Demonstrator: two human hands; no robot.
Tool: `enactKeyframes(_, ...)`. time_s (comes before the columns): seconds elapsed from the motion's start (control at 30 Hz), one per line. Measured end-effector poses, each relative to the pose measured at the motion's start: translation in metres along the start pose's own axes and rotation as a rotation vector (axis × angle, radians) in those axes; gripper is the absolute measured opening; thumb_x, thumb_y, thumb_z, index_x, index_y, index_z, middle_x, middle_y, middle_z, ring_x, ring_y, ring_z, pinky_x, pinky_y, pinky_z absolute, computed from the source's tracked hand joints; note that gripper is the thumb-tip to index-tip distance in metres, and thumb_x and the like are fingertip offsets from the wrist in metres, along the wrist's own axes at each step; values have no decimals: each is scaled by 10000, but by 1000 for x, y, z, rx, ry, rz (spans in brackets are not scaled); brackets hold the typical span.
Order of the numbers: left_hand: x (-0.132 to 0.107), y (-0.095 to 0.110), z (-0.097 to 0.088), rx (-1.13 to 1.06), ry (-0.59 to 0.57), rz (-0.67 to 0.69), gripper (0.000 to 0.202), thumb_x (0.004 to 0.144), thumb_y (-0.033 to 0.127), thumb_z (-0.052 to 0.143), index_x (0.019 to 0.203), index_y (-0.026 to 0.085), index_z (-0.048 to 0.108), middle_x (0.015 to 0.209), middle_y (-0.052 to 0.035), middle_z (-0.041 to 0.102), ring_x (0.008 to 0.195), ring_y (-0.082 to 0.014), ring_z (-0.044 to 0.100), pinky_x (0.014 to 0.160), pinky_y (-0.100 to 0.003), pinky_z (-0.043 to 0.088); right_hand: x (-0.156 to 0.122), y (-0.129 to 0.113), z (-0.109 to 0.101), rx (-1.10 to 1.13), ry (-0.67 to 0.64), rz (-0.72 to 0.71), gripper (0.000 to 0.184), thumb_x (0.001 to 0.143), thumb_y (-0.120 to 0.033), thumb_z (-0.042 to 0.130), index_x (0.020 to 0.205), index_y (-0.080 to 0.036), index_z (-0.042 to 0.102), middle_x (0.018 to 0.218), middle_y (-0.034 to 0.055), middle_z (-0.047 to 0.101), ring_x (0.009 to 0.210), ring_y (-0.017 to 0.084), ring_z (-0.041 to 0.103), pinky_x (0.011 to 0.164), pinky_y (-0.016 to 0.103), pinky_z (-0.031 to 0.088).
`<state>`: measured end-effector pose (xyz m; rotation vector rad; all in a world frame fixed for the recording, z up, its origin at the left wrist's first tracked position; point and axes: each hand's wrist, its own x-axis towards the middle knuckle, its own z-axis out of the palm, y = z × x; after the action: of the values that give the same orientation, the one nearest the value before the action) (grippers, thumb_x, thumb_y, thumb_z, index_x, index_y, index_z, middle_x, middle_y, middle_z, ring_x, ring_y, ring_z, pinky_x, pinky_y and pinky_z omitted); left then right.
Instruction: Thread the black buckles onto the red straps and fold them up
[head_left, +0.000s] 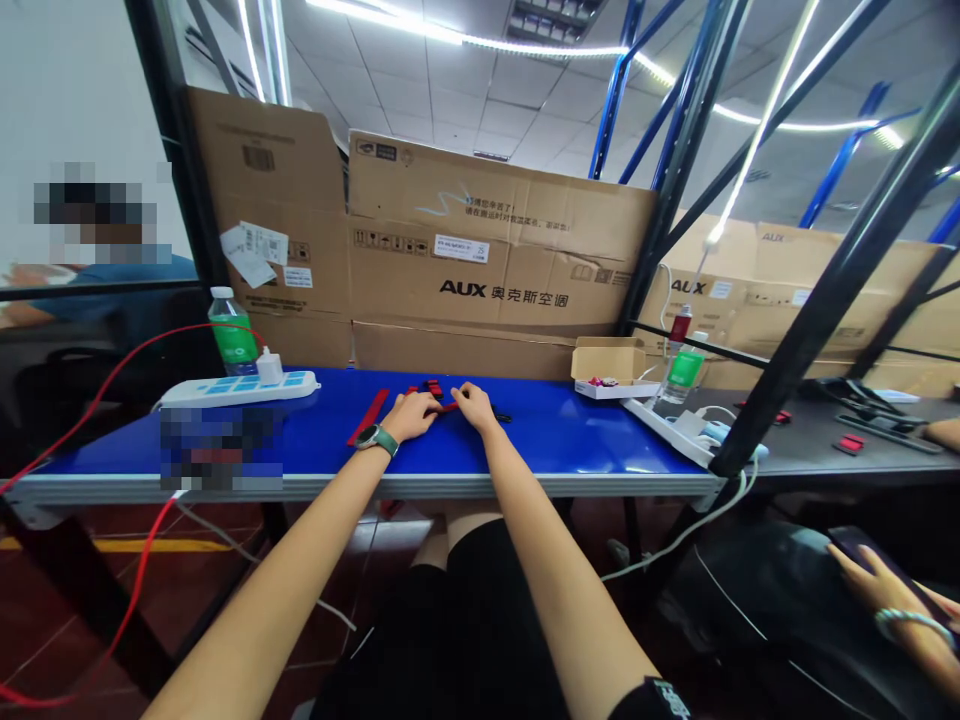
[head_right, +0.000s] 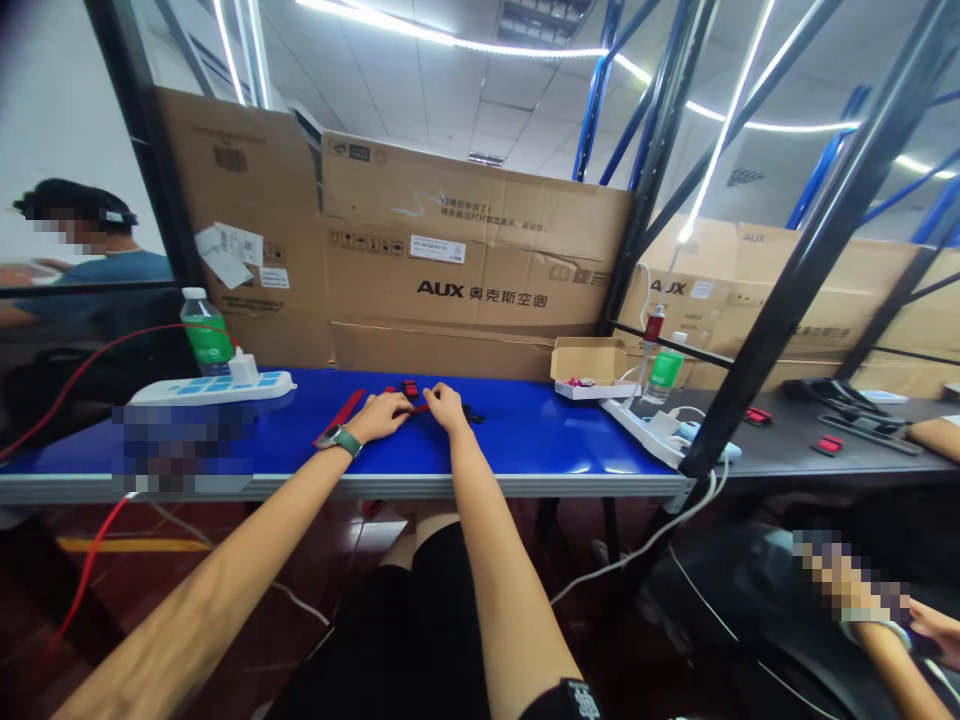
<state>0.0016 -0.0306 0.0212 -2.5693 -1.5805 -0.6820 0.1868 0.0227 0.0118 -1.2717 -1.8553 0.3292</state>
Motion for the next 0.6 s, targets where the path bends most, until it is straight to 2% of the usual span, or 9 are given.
enactKeyframes(0.13, -1, -2, 1, 17, 28, 45, 329, 923, 244, 508, 1121, 311, 762, 1228, -51, 717, 1159, -258, 620, 944, -388, 408, 8, 13, -12, -85, 95, 88, 304, 981, -383, 431, 804, -212, 610, 814, 40, 690, 830, 195, 638, 799, 272, 447)
enactKeyframes(0.23, -2, -1, 1, 37, 53, 64, 301, 906, 248, 524, 1067, 311, 770, 1174, -45, 740, 1143, -266, 621, 973, -420, 379, 10, 18, -18, -138, 298, 197, 329, 1012, -344, 341, 931, -180, 614, 900, 118, 706, 876, 237, 665, 824, 314, 466)
enactKeyframes(0.3, -3, 1, 0, 56, 70, 66, 271, 886, 255, 541, 1019, 301, 773, 1129, -50, 755, 1118, -274, 626, 986, -440, 358, 10, 17, -19, -137, 392, 195, 326, 1014, -327, 323, 985, -159, 600, 947, 152, 699, 902, 250, 669, 840, 332, 476)
enactKeyframes(0.37, -4, 5, -1, 80, 86, 54, 253, 866, 255, 550, 984, 289, 771, 1074, -62, 764, 1088, -286, 631, 988, -456, 344, 8, 14, -16, -68, 342, 116, 301, 1011, -345, 347, 971, -171, 590, 925, 126, 688, 886, 236, 671, 834, 325, 491)
enactKeyframes(0.43, -4, 8, -2, 109, 101, 26, 237, 851, 254, 553, 953, 274, 766, 1018, -76, 765, 1064, -300, 635, 983, -470, 338, 7, 11, -9, 88, 165, 51, 318, 1022, -412, 344, 953, -204, 575, 803, 43, 655, 761, 195, 665, 764, 297, 513)
enactKeyframes(0.5, -4, 10, -3, 136, 114, -16, 218, 843, 255, 557, 923, 259, 760, 977, -88, 762, 1055, -313, 635, 977, -478, 334, 7, 9, -1, 251, 19, 45, 340, 1027, -457, 324, 944, -218, 552, 727, -10, 614, 646, 159, 633, 699, 275, 523)
enactKeyframes(0.53, -4, 10, -3, 145, 119, -33, 212, 841, 257, 558, 913, 254, 757, 963, -91, 761, 1053, -316, 635, 974, -481, 332, 7, 9, 3, 295, -19, 44, 345, 1025, -468, 327, 925, -220, 544, 704, -23, 602, 626, 149, 622, 689, 268, 525)
enactKeyframes(0.6, -4, 10, -3, 151, 121, -50, 210, 842, 257, 554, 905, 251, 754, 952, -90, 762, 1048, -317, 637, 967, -481, 331, 8, 11, 8, 269, -8, 33, 338, 1014, -466, 361, 862, -218, 533, 671, -31, 592, 624, 144, 616, 691, 264, 527)
